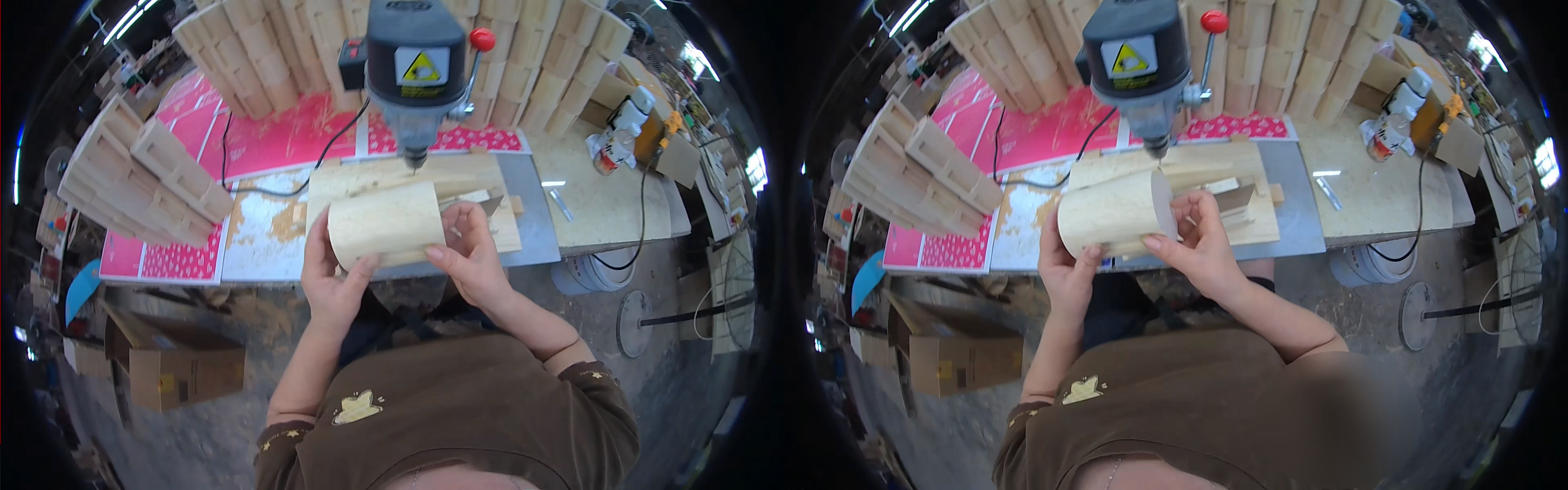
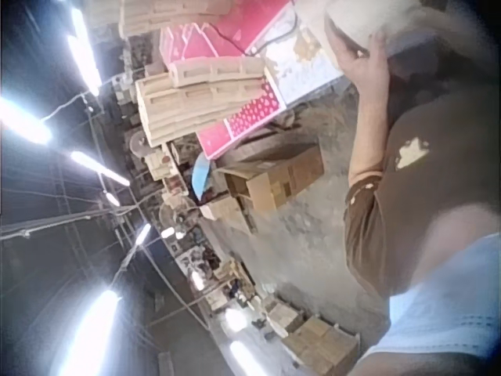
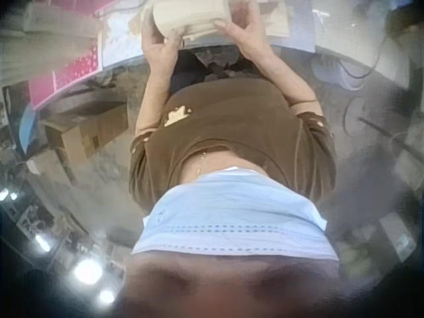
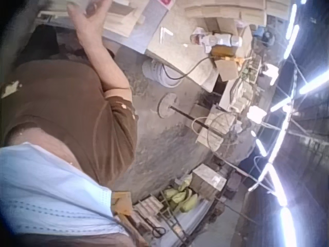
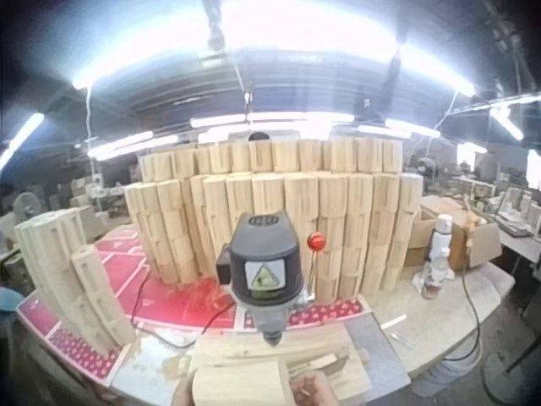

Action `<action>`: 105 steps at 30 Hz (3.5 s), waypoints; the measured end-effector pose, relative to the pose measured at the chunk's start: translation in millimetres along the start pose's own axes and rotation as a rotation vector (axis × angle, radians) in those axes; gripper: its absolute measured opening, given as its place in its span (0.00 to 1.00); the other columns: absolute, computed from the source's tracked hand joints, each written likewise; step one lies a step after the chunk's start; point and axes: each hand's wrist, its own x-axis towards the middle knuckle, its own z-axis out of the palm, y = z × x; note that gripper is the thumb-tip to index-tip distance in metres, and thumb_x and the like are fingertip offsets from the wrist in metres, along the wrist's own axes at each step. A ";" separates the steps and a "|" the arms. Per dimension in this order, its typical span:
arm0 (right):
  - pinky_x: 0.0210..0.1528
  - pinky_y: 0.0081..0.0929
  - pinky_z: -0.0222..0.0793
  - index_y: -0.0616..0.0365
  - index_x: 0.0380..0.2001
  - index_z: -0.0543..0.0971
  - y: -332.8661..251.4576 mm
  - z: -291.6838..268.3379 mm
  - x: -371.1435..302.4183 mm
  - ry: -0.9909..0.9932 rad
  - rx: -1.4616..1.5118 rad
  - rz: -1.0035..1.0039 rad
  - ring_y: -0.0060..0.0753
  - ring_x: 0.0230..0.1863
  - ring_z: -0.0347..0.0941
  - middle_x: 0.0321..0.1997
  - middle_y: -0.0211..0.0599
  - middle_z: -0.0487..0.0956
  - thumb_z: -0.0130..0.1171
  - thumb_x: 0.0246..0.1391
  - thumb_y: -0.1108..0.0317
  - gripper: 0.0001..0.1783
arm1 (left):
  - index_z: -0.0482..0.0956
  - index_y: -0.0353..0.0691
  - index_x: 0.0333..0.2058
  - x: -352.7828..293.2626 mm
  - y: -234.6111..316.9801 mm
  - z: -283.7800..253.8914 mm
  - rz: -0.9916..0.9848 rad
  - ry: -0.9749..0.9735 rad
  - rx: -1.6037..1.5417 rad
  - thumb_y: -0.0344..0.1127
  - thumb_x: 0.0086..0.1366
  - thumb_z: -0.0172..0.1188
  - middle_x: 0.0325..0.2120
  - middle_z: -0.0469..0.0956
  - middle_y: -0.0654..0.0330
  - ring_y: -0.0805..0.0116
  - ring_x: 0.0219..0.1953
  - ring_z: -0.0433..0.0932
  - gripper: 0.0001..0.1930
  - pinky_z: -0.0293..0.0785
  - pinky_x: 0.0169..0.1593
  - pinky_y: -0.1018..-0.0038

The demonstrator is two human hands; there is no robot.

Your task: Drilling structural grooves and slots into curved wooden blocks using a benchtop drill press in a furniture workshop.

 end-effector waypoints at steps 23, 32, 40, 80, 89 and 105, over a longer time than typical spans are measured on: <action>0.44 0.33 0.67 0.56 0.42 0.73 34.4 -112.0 45.6 0.103 -1.342 -0.265 0.44 0.42 0.66 0.42 0.44 0.66 0.68 0.41 0.68 0.23 | 0.70 0.25 0.49 26.1 -84.4 -40.1 -0.556 0.253 0.067 0.38 0.51 0.69 0.18 0.69 0.69 0.84 0.21 0.65 0.30 0.60 0.26 0.85; 0.41 0.31 0.67 0.57 0.41 0.73 29.2 -113.6 40.7 0.082 -1.337 -0.280 0.42 0.40 0.68 0.40 0.43 0.68 0.68 0.41 0.68 0.22 | 0.71 0.26 0.49 25.0 -79.9 -29.9 -0.532 0.246 0.112 0.41 0.52 0.68 0.16 0.66 0.72 0.85 0.17 0.62 0.31 0.57 0.22 0.84; 0.41 0.32 0.68 0.59 0.42 0.73 38.5 -97.1 36.9 0.049 -1.343 -0.342 0.44 0.40 0.68 0.40 0.44 0.68 0.68 0.39 0.72 0.23 | 0.66 0.25 0.54 29.4 -84.1 0.1 -0.552 0.056 0.083 0.48 0.58 0.63 0.25 0.71 0.65 0.80 0.27 0.67 0.34 0.63 0.31 0.83; 0.31 0.26 0.64 0.66 0.27 0.76 -118.0 -30.5 170.8 0.276 -1.323 -0.839 0.32 0.25 0.69 0.21 0.42 0.73 0.48 0.57 0.60 0.18 | 0.74 0.46 0.50 34.7 -150.0 -9.2 0.062 -0.157 0.906 0.44 0.40 0.71 0.27 0.71 0.65 0.66 0.37 0.68 0.34 0.54 0.47 0.65; 0.33 0.29 0.63 0.62 0.30 0.78 -36.8 -35.4 62.2 0.347 -1.137 -0.669 0.27 0.23 0.71 0.22 0.35 0.75 0.57 0.52 0.71 0.05 | 0.75 0.46 0.49 33.8 -154.2 -10.4 0.111 -0.151 0.891 0.43 0.39 0.71 0.27 0.69 0.65 0.65 0.36 0.68 0.33 0.55 0.46 0.65; 0.22 0.17 0.54 0.65 0.29 0.78 -91.0 -30.9 120.4 0.272 -1.298 -0.936 0.16 0.21 0.63 0.18 0.28 0.69 0.50 0.57 0.71 0.09 | 0.74 0.46 0.50 32.9 -149.1 -1.6 0.067 -0.171 0.920 0.42 0.40 0.71 0.29 0.72 0.65 0.64 0.37 0.68 0.33 0.54 0.46 0.63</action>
